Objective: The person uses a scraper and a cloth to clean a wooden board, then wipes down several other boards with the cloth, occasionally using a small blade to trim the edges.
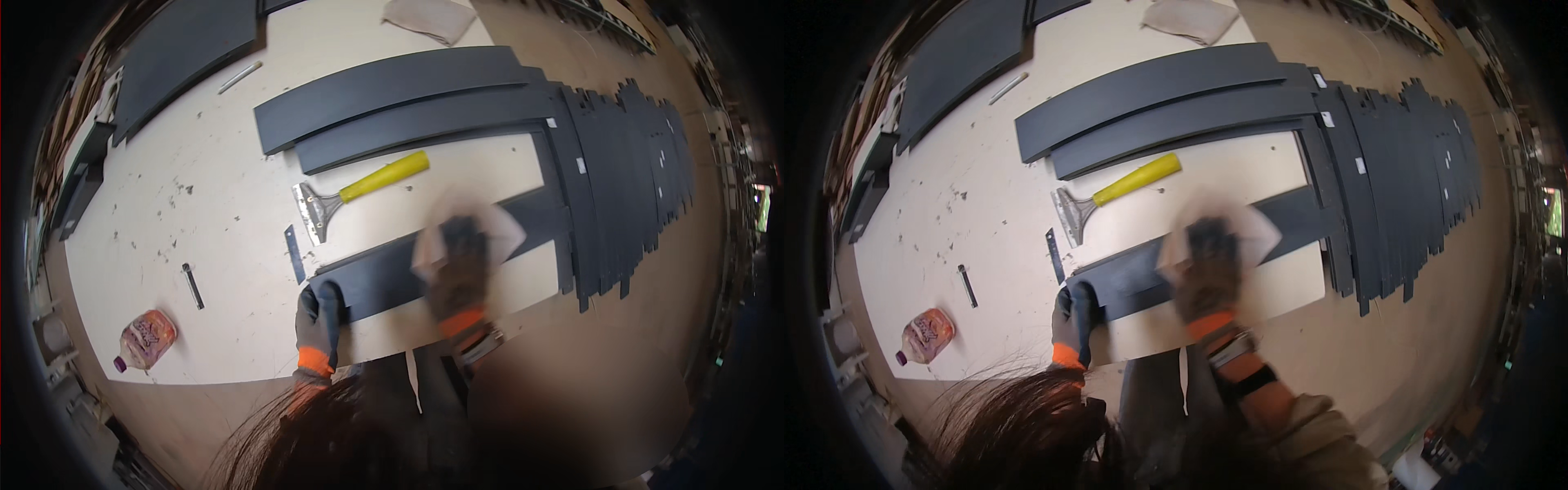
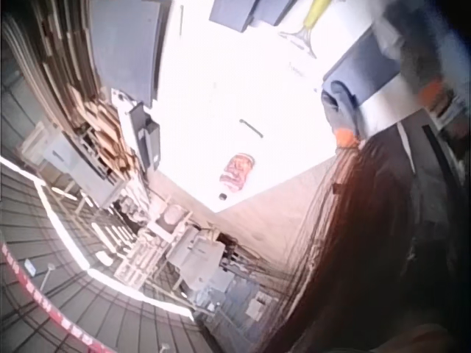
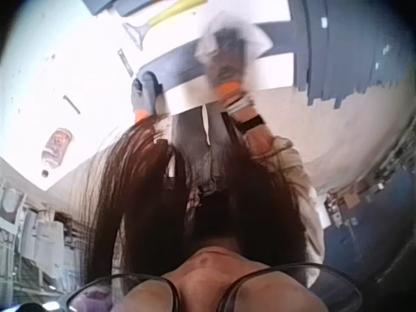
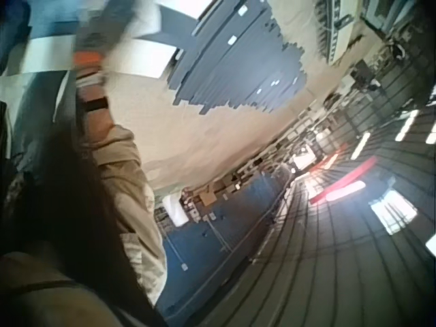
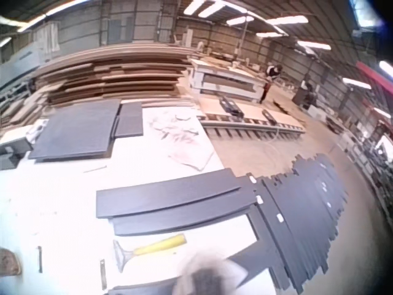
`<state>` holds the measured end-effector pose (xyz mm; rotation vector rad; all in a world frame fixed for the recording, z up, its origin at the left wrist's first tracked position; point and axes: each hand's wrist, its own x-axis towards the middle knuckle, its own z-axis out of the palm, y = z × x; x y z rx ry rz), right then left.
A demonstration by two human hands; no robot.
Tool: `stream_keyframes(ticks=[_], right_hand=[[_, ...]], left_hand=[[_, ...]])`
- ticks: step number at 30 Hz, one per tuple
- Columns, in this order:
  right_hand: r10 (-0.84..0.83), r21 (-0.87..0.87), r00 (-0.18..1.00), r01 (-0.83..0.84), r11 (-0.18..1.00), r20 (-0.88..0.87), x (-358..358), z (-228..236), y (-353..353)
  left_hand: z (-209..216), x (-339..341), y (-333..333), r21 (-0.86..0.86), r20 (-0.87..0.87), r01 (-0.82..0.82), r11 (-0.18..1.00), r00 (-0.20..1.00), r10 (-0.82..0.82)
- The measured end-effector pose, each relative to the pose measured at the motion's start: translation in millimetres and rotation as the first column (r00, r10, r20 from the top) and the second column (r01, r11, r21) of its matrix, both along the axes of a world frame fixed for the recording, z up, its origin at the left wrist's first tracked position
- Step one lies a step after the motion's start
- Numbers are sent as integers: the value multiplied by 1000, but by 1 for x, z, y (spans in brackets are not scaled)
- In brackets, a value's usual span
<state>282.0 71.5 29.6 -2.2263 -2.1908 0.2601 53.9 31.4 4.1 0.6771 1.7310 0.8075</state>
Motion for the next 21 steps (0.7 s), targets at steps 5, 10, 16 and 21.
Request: stream_keyframes(ticks=[5,10,16,21], right_hand=[[264,-11,862,-298,954,-433,-121,19,-27],[-15,-182,467,-313,932,-884,-133,6,-51],[-319,-337,-153,117,934,-936,4,68,-23],[-93,377,945,214,901,-313,11,31,-19]], left_hand=[[46,-17,13,-172,667,-11,985,735,125],[14,-42,4,52,994,-54,997,101,-46],[45,-15,5,-82,585,-152,985,793,171],[26,17,23,-30,-29,72,997,997,-73]])
